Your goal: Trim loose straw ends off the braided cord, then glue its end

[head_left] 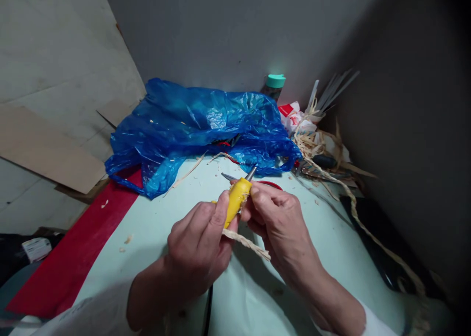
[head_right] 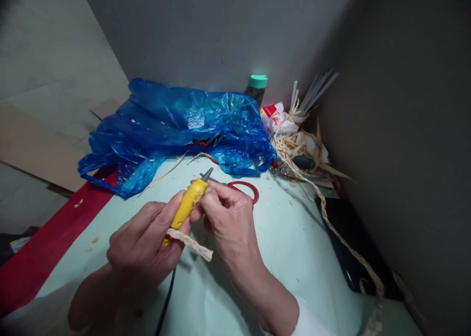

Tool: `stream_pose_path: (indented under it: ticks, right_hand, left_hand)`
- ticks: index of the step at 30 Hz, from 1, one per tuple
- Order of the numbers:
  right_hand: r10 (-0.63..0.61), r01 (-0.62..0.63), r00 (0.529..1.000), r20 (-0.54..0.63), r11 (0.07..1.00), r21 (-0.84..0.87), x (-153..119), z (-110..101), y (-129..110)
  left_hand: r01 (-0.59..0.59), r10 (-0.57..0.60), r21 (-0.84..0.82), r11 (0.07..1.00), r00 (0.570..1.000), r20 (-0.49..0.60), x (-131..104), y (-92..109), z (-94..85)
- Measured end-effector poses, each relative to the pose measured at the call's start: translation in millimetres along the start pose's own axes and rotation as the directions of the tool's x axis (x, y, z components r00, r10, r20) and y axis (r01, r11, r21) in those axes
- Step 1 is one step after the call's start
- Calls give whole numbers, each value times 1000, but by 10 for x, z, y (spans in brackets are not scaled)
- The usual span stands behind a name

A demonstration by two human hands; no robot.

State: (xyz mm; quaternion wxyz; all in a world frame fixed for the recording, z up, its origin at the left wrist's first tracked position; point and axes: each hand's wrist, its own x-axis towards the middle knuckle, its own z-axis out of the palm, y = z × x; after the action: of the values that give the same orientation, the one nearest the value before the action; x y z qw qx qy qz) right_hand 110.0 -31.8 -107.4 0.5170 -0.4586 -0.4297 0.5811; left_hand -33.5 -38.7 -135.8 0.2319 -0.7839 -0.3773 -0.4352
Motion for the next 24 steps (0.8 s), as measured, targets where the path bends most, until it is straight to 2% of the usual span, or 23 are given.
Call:
stream_pose_path:
  ticks: [5, 7, 9, 11, 13, 16, 20, 24]
  right_hand:
    - [34, -32, 999, -10, 992, 120, 43, 91, 7]
    - [14, -12, 1000, -16, 986, 166, 58, 119, 12]
    - [6, -12, 1000, 29, 974, 227, 63, 126, 10]
    - [5, -31, 995, 100, 965, 259, 57, 106, 3]
    - [-7, -30, 987, 158, 973, 227, 50, 64, -5]
    - [-46, 23, 980, 196, 993, 118, 58, -14, -16]
    - [-74, 91, 984, 163, 991, -97, 100, -90, -55]
    - [-93, 113, 989, 116, 977, -181, 116, -97, -129]
  left_hand:
    - [15, -17, 65, 998, 999, 43, -41, -5, -25]
    - [-26, 17, 114, 993, 997, 79, -31, -20, -38]
    - [-34, 25, 127, 991, 997, 73, -9, -55, -39]
    - [14, -15, 57, 998, 1000, 18, 12, -103, -27]
    - [86, -86, -54, 995, 996, -15, 23, -148, -11]
    - [133, -131, -124, 983, 991, 23, 25, -179, -6]
    - [138, -136, -121, 983, 990, 20, 31, -164, -33]
    - [135, -133, -130, 982, 991, 27, 38, -144, -48]
